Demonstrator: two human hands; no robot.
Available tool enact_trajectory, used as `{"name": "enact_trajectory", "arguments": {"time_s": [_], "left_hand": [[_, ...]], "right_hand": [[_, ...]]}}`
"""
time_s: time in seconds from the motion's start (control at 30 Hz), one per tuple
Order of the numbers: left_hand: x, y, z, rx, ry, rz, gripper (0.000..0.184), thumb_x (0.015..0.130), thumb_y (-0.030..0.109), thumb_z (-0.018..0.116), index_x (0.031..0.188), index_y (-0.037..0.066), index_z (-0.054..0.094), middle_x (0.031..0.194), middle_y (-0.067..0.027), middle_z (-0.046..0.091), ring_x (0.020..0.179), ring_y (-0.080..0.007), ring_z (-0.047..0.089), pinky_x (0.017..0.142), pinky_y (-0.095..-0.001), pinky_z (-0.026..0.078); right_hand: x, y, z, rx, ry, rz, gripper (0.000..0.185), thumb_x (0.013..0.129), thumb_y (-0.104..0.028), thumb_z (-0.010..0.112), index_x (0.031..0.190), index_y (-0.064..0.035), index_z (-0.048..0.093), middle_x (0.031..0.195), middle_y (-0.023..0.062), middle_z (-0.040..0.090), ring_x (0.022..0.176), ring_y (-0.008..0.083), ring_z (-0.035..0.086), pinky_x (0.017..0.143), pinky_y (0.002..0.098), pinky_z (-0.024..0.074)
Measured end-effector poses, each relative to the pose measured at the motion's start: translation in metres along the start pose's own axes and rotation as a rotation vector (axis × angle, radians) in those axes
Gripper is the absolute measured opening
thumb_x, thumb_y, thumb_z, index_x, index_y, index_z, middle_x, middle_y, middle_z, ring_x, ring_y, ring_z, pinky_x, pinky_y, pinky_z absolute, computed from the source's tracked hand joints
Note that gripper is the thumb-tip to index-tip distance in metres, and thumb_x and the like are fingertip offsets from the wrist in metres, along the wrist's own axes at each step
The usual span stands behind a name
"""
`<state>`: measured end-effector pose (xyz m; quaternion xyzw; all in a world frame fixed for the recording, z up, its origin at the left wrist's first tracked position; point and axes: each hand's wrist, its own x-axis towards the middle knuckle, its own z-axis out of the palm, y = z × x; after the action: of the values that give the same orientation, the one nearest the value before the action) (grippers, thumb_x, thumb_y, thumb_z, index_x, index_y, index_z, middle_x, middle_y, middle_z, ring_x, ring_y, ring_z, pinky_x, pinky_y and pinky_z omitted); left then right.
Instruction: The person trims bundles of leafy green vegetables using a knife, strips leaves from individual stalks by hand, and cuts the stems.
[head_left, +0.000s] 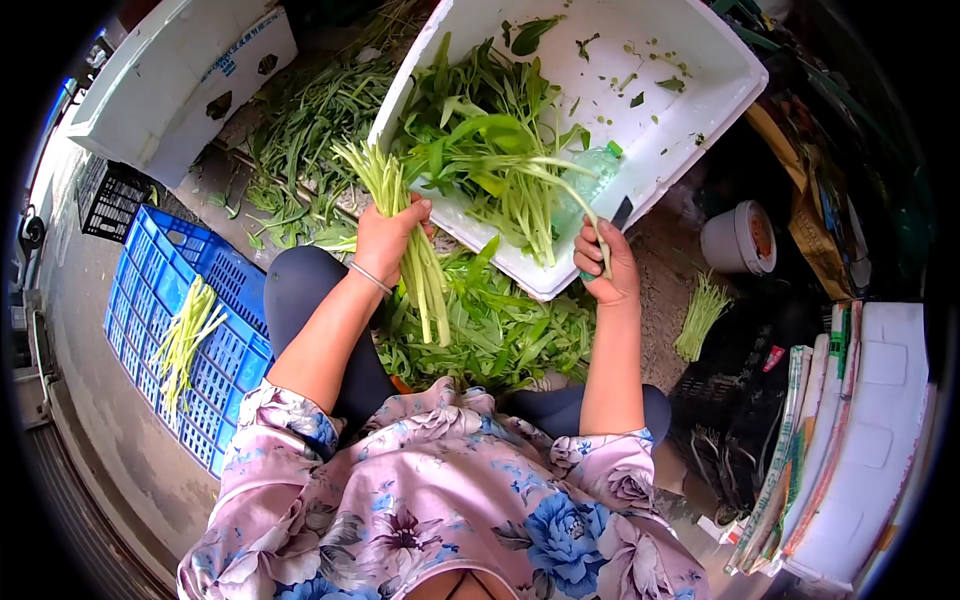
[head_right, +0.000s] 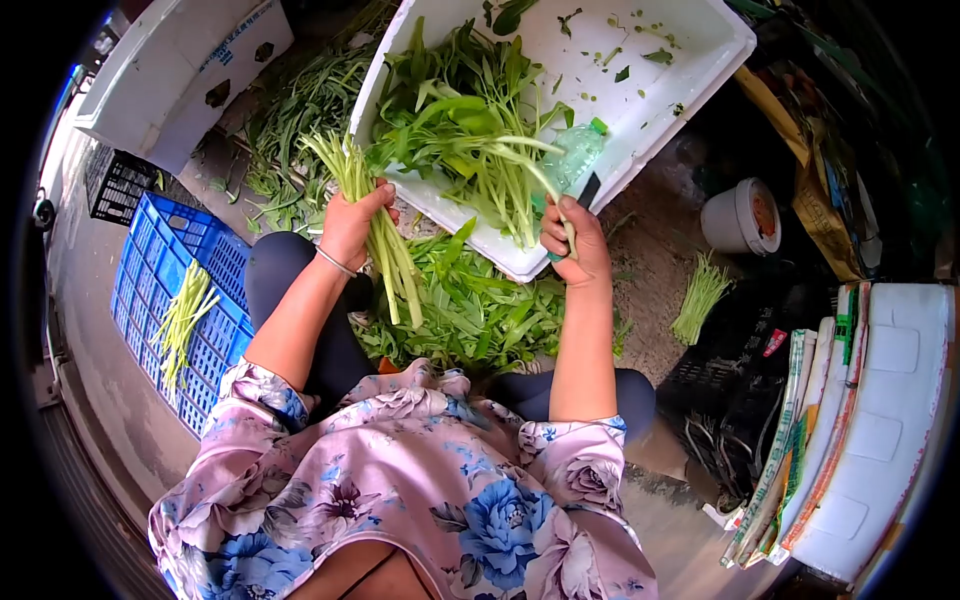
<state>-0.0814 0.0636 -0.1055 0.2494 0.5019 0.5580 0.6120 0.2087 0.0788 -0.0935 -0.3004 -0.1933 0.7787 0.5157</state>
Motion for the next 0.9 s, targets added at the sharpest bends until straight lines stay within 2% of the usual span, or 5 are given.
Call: {"name": "enact_trajectory", "arguments": {"time_s": [0.17, 0.33, 0.47, 0.6, 0.9], "left_hand": [[0.0, -0.003, 0.004, -0.009, 0.007, -0.015, 0.015, 0.075, 0.002, 0.062, 0.087, -0.001, 0.052, 0.07, -0.0068, 0.056, 0.055, -0.0148, 0.054, 0.05, -0.0271, 0.047], [0.0, -0.008, 0.002, 0.059, -0.024, -0.033, 0.016, 0.078, 0.004, 0.059, 0.091, -0.001, 0.052, 0.073, -0.0069, 0.056, 0.056, -0.016, 0.056, 0.051, -0.0276, 0.048], [0.004, -0.011, 0.0, 0.132, -0.045, -0.005, 0.015, 0.078, 0.004, 0.059, 0.09, -0.001, 0.052, 0.073, -0.0067, 0.056, 0.056, -0.0155, 0.056, 0.051, -0.0267, 0.048], [0.001, -0.014, -0.002, 0.099, -0.019, -0.034, 0.012, 0.075, 0.002, 0.06, 0.085, 0.0, 0.052, 0.071, -0.0065, 0.056, 0.055, -0.0143, 0.055, 0.05, -0.0271, 0.046], [-0.017, -0.011, 0.009, 0.127, -0.206, -0.162, 0.012, 0.078, 0.006, 0.06, 0.088, 0.0, 0.055, 0.076, -0.008, 0.059, 0.059, -0.0152, 0.057, 0.052, -0.027, 0.049]], "right_hand": [[-0.011, 0.026, -0.017, -0.043, 0.142, 0.09, 0.029, 0.08, -0.019, 0.063, 0.097, 0.0019, 0.053, 0.068, 0.0022, 0.051, 0.054, 0.0085, 0.044, 0.039, 0.0196, 0.0329], [-0.038, 0.032, -0.012, 0.487, -0.247, -0.061, 0.026, 0.081, -0.017, 0.061, 0.098, 0.0009, 0.054, 0.066, 0.0015, 0.052, 0.056, 0.0094, 0.044, 0.04, 0.0215, 0.0344], [-0.032, 0.026, -0.014, 0.235, 0.036, -0.008, 0.027, 0.082, -0.02, 0.06, 0.099, 0.0011, 0.054, 0.069, 0.0006, 0.052, 0.056, 0.0094, 0.042, 0.043, 0.0218, 0.0349], [-0.045, -0.01, 0.021, 0.454, -0.372, -0.251, 0.03, 0.084, -0.024, 0.059, 0.101, -0.0003, 0.053, 0.068, -0.0006, 0.051, 0.059, 0.0088, 0.042, 0.044, 0.0222, 0.0347], [-0.055, 0.056, 0.023, -0.286, 0.115, -0.188, 0.031, 0.075, -0.017, 0.07, 0.099, -0.0043, 0.055, 0.071, 0.0054, 0.061, 0.057, 0.0097, 0.053, 0.043, 0.0205, 0.0357]]}}
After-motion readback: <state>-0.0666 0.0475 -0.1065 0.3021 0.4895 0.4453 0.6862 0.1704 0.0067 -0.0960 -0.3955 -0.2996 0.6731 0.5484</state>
